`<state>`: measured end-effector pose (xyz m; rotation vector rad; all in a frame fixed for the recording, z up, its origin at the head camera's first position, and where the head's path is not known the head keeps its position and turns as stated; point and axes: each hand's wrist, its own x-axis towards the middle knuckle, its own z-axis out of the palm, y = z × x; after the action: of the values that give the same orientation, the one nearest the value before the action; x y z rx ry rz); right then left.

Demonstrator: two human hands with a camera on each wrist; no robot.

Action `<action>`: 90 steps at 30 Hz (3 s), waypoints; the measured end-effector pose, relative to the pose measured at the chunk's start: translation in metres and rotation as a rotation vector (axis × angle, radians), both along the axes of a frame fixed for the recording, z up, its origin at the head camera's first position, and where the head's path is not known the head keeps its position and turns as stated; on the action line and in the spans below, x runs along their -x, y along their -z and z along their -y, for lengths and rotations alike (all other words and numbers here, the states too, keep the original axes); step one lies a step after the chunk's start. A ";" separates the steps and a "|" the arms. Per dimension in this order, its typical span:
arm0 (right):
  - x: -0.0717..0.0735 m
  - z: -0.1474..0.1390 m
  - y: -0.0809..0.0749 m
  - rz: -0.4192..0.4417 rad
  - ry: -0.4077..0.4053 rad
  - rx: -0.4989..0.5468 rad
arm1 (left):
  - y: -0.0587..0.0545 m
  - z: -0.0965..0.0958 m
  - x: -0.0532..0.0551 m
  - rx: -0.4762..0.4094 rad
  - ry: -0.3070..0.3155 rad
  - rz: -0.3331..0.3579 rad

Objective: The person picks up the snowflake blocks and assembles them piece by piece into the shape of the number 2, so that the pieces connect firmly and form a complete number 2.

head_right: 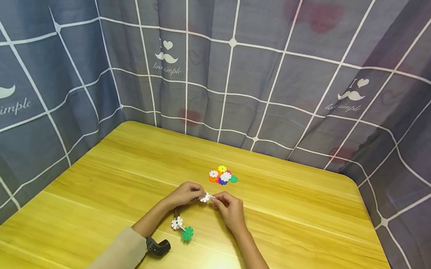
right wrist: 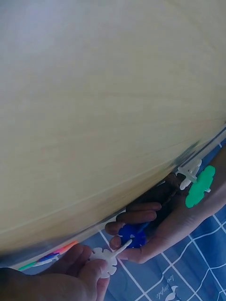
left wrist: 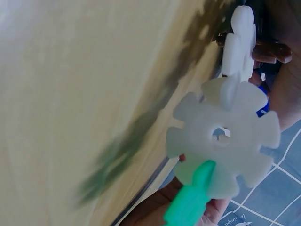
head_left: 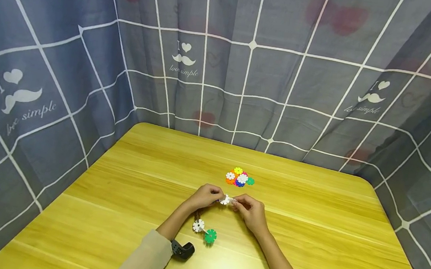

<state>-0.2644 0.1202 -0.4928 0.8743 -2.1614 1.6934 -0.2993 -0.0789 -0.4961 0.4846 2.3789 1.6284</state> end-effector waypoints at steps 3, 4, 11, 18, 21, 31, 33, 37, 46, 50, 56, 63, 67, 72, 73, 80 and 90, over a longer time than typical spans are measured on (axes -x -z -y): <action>0.000 0.001 -0.001 -0.048 0.005 -0.029 | -0.001 0.000 0.000 0.013 0.015 -0.017; 0.001 0.002 -0.002 -0.063 0.008 -0.038 | -0.002 0.000 0.000 0.016 0.018 -0.024; 0.002 0.003 -0.001 -0.108 0.033 -0.048 | -0.003 -0.002 -0.002 0.010 0.047 0.003; 0.020 -0.001 0.020 -0.123 0.065 -0.013 | -0.002 0.003 0.001 -0.055 0.125 0.156; 0.034 -0.009 0.028 -0.123 0.190 -0.040 | -0.003 0.006 0.003 -0.107 0.162 0.205; 0.054 -0.028 0.033 -0.046 0.517 -0.520 | -0.004 0.008 0.004 -0.129 0.246 0.270; 0.053 -0.027 0.034 -0.052 0.520 -0.519 | -0.005 0.008 0.004 -0.124 0.243 0.288; 0.049 -0.024 0.033 0.002 0.523 -0.409 | -0.006 0.009 0.004 -0.110 0.234 0.311; 0.041 -0.020 0.026 0.166 0.506 -0.379 | -0.008 0.008 0.005 -0.068 0.244 0.248; 0.035 -0.018 0.026 0.257 0.386 -0.174 | -0.007 0.007 0.005 -0.059 0.229 0.223; 0.022 -0.011 0.026 0.501 0.067 0.301 | -0.005 0.008 0.006 -0.021 0.184 0.191; 0.016 -0.007 0.025 0.557 0.041 0.355 | -0.005 0.007 0.007 0.008 0.196 0.169; 0.015 -0.004 0.024 0.579 0.019 0.370 | -0.004 0.007 0.008 0.027 0.205 0.143; 0.014 -0.001 0.023 0.586 -0.009 0.377 | -0.004 0.007 0.009 0.050 0.214 0.117; 0.014 0.000 0.023 0.587 -0.014 0.377 | -0.005 0.007 0.008 0.053 0.217 0.114; 0.013 0.003 0.022 0.628 -0.032 0.382 | -0.005 0.007 0.008 0.042 0.241 0.100; 0.027 0.005 0.026 0.336 0.164 0.171 | -0.008 0.005 0.003 0.014 0.265 0.144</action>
<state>-0.2913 0.1156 -0.5184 0.3766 -2.1733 2.0184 -0.3026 -0.0842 -0.4885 0.6273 2.1188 1.4757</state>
